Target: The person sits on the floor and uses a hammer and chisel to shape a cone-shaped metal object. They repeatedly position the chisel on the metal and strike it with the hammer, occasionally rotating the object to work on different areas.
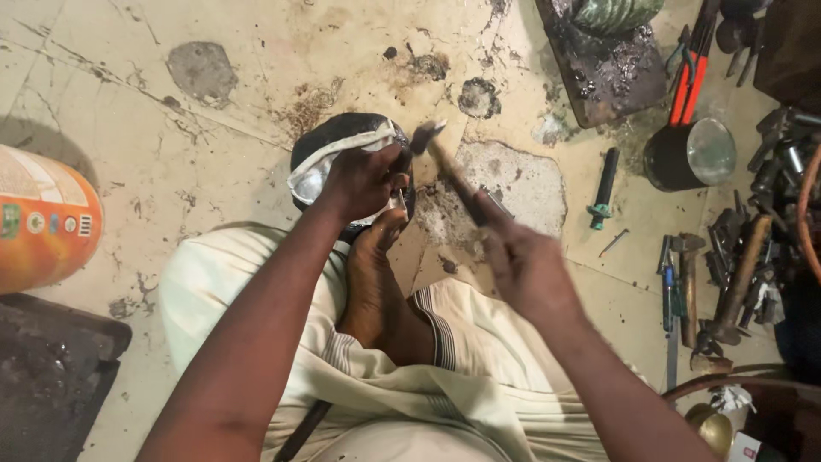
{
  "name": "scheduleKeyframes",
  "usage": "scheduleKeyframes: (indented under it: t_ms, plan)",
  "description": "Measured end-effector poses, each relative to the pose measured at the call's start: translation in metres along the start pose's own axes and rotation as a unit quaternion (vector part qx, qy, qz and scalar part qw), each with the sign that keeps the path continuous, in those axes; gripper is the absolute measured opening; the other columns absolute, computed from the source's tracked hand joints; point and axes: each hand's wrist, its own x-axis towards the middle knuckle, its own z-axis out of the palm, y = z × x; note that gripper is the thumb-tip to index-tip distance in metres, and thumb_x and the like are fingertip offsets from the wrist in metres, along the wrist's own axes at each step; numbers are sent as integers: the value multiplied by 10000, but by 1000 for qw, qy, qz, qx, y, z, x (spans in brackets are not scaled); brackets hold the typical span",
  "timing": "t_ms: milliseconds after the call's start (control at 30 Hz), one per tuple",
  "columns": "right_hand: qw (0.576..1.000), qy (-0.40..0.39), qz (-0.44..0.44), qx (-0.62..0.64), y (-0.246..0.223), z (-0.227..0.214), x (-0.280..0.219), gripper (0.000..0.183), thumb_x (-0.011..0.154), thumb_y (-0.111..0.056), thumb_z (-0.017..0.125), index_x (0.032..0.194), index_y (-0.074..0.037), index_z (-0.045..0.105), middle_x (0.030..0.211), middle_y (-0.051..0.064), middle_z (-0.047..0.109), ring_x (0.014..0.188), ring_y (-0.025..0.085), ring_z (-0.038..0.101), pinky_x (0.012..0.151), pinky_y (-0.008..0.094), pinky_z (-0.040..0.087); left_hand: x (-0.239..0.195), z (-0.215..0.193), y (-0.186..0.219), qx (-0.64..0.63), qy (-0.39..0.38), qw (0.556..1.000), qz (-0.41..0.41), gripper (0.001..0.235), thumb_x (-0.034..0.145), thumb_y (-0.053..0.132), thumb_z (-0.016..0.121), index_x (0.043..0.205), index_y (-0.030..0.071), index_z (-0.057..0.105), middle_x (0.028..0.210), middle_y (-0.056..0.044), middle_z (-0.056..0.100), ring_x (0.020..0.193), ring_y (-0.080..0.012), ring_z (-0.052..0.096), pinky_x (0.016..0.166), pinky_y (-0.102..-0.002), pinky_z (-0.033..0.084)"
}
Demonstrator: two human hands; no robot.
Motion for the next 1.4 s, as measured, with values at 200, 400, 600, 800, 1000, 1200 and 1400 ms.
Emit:
scheduleKeyframes:
  t_ms: [200,400,600,800,1000,1200,1400]
  plan:
    - [986,63,-151,-44,18,7,3,85,1035,-150,603,976,-105,645,670,92,628,603,133,572,577,347,507,-3,-5,2,24,-31,999,-23,345,937,282,751,1198,121,593,818,-153,721,729,-394,690,629,-498,516]
    - [974,199,-26,104,6,10,-2,474,1072,-193,518,1543,-159,482,631,126,577,532,140,534,531,322,461,-16,3,-1,31,-41,996,-66,390,887,341,789,1158,110,631,793,-168,716,710,-390,702,626,-499,529]
    - [993,88,-36,75,-13,1,3,433,1068,-177,531,1496,-118,564,657,24,604,543,59,502,485,282,448,-9,7,-6,38,-19,998,-44,472,897,361,765,1254,87,624,860,-166,728,743,-400,697,657,-512,529]
    - [978,11,93,188,6,12,0,476,1015,-218,578,1485,-151,575,617,2,541,479,74,483,461,257,462,-4,-10,13,12,-11,999,-41,510,915,348,786,1256,8,619,1075,-255,709,954,-414,692,813,-494,550]
    - [893,-44,253,369,65,34,-15,450,1036,-226,532,1467,-107,587,660,19,606,465,87,491,424,260,408,-49,-62,73,-202,34,957,-207,247,1011,207,679,1199,58,621,1101,-117,743,1009,-247,766,885,-346,602]
    - [983,-87,162,-2,90,65,-20,502,964,-242,696,1420,-94,546,754,127,704,632,216,681,595,321,528,-31,-111,83,151,112,974,-127,369,862,112,699,1226,73,650,1081,-199,677,865,-307,687,715,-414,555]
    - [980,53,-86,172,68,79,45,365,1008,-197,670,1344,-54,662,1169,182,743,995,210,763,788,297,626,12,-99,55,317,-36,943,-96,111,947,132,636,1035,91,690,786,-122,691,777,-306,686,640,-461,540]
